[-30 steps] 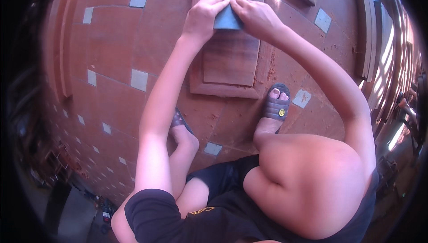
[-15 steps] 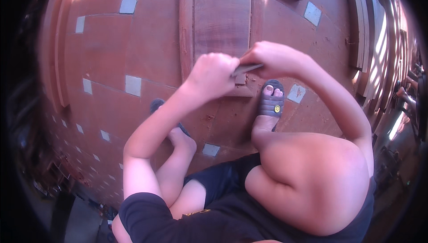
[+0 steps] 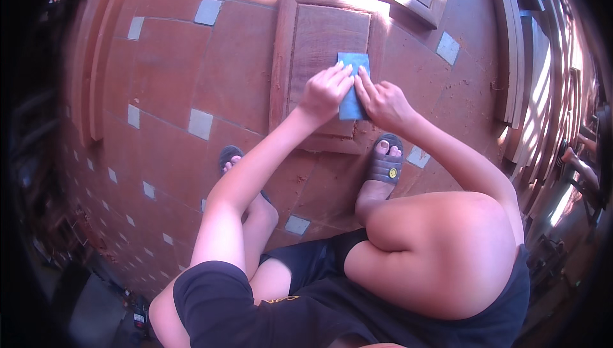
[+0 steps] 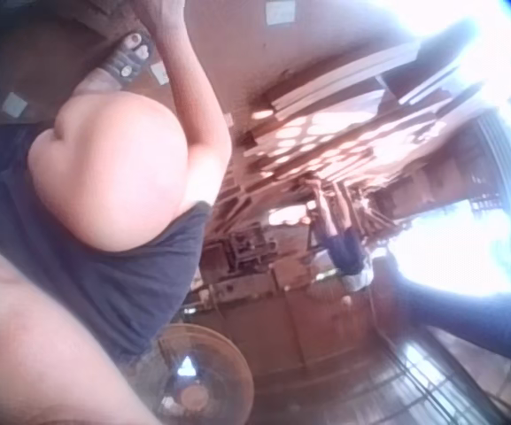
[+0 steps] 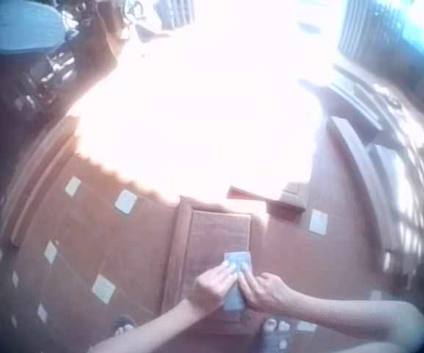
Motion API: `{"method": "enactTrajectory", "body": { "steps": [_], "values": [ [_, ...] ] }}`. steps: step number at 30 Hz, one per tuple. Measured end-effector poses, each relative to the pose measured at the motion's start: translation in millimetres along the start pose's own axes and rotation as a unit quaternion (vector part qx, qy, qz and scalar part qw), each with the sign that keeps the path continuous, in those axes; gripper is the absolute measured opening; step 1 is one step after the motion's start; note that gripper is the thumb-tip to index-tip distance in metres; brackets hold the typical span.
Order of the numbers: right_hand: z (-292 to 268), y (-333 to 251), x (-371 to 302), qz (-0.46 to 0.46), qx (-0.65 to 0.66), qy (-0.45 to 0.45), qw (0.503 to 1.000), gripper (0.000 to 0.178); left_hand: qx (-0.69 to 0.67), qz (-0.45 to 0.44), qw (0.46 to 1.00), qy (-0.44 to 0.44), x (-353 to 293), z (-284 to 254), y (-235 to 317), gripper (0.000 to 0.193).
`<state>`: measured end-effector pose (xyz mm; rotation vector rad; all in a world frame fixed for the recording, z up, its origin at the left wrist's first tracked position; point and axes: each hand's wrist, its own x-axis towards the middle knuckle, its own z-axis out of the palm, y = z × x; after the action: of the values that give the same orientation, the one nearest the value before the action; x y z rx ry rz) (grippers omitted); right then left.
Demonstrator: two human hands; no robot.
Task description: The person sits on the floor and sands a rectangular wooden frame with a sanding block, moving it across the surface and edges. They occasionally flip the frame to work on different sides and continue sanding until the end of the clip.
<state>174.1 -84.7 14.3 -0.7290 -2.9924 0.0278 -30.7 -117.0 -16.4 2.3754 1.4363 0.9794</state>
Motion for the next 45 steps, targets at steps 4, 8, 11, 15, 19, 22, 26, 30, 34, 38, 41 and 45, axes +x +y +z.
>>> {"method": "enactTrajectory", "body": {
  "steps": [4, 8, 11, 15, 19, 22, 26, 30, 34, 38, 41, 45],
  "values": [
    [-29, -28, -35, -0.041, 0.195, -0.042, 0.979, 0.048, -0.085, 0.022, 0.989, -0.115, -32, -28, 45, 0.011],
    [-63, 27, 17, 0.038, 0.382, -0.106, 0.917, 0.015, -0.245, -0.118, 0.962, -0.037, 13, -20, 19, 0.007],
    [-63, 82, 61, 0.105, 0.334, -0.074, 0.934, 0.015, -0.195, -0.184, 0.962, 0.048, 78, -2, -16, 0.008],
    [-29, 131, 102, 0.091, 0.153, 0.046, 0.983, 0.024, -0.136, -0.217, 0.958, 0.132, 135, 18, -66, 0.013],
    [2, 121, 99, 0.075, 0.053, 0.086, 0.992, 0.034, -0.097, -0.222, 0.968, 0.069, 126, 10, -76, 0.015],
    [8, 82, 67, 0.053, 0.042, 0.091, 0.994, 0.042, -0.051, -0.073, 0.992, 0.086, 76, 19, -62, 0.013],
    [-3, 19, 11, -0.001, 0.076, 0.066, 0.995, 0.052, -0.044, -0.032, 0.997, 0.047, 6, 6, 0, 0.012],
    [-28, -26, -32, -0.083, 0.185, 0.042, 0.978, 0.054, -0.114, 0.006, 0.993, -0.043, -36, -26, 49, 0.012],
    [-40, -5, -26, -0.175, 0.332, -0.107, 0.921, 0.030, -0.241, -0.067, 0.952, -0.178, -20, -40, 56, 0.013],
    [-47, 59, 24, 0.017, 0.381, -0.013, 0.924, 0.016, -0.288, -0.235, 0.925, -0.083, 46, -10, 14, 0.009],
    [-37, 110, 49, 0.077, 0.241, 0.065, 0.965, 0.019, -0.195, -0.213, 0.951, 0.113, 103, 20, -20, 0.014],
    [-4, 120, 60, 0.103, 0.094, 0.112, 0.984, 0.029, -0.063, -0.091, 0.989, 0.098, 120, 37, -57, 0.009]
  ]
}}
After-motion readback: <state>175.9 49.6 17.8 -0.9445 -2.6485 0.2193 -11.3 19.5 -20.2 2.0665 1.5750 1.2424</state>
